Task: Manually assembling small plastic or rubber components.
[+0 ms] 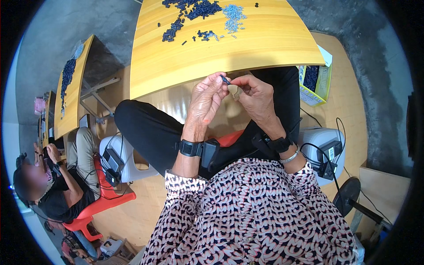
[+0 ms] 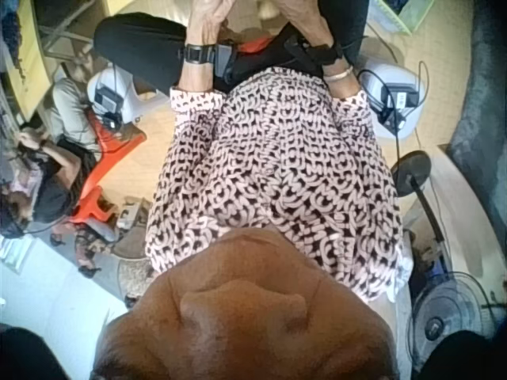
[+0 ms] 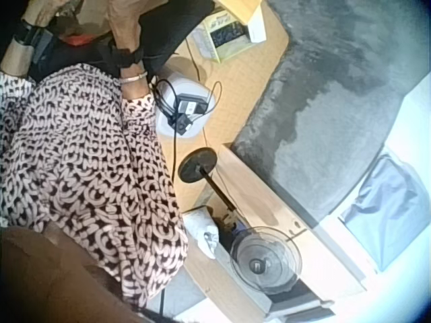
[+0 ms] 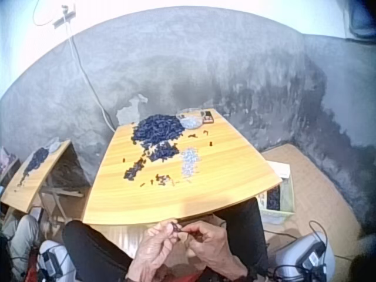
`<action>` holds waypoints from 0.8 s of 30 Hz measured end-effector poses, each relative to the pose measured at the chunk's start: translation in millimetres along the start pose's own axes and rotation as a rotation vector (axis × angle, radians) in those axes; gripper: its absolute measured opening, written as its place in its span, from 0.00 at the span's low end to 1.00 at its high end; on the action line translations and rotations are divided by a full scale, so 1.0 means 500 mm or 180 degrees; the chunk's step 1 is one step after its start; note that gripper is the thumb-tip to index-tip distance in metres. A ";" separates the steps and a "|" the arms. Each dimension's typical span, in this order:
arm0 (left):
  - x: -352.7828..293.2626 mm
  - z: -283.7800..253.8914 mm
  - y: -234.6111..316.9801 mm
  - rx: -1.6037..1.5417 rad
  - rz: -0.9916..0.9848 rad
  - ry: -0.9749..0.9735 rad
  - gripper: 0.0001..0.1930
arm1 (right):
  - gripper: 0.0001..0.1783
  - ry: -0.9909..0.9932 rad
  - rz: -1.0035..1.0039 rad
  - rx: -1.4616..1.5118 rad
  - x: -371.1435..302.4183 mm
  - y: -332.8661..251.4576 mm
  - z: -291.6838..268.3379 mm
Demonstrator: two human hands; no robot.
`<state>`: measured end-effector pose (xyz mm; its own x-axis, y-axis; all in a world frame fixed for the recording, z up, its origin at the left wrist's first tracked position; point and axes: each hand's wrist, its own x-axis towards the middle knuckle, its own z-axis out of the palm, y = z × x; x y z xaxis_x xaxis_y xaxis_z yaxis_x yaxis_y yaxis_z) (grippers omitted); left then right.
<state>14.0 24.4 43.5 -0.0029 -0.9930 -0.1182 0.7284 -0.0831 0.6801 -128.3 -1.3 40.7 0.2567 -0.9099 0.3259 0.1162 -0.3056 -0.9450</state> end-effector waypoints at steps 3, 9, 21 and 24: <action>0.000 0.000 0.000 0.0028 0.0014 -0.0018 0.09 | 0.08 0.0038 -0.0054 -0.0062 0.001 0.006 0.002; 0.000 0.000 0.000 0.0132 0.0047 0.0032 0.09 | 0.09 0.0125 -0.0112 -0.0232 -0.001 0.015 0.004; 0.003 -0.005 -0.009 0.0080 0.0077 0.0097 0.09 | 0.07 0.0292 -0.0588 -0.0711 0.001 0.013 0.009; 0.002 -0.006 -0.009 0.0057 0.0017 0.0075 0.09 | 0.07 0.0296 -0.0641 -0.0800 0.000 0.018 0.007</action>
<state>12.8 24.1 38.0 0.0173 -0.9912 -0.1315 0.7160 -0.0795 0.6936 -123.8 -3.0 32.5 0.1625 -0.8424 0.5138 -0.0877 -0.5310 -0.8428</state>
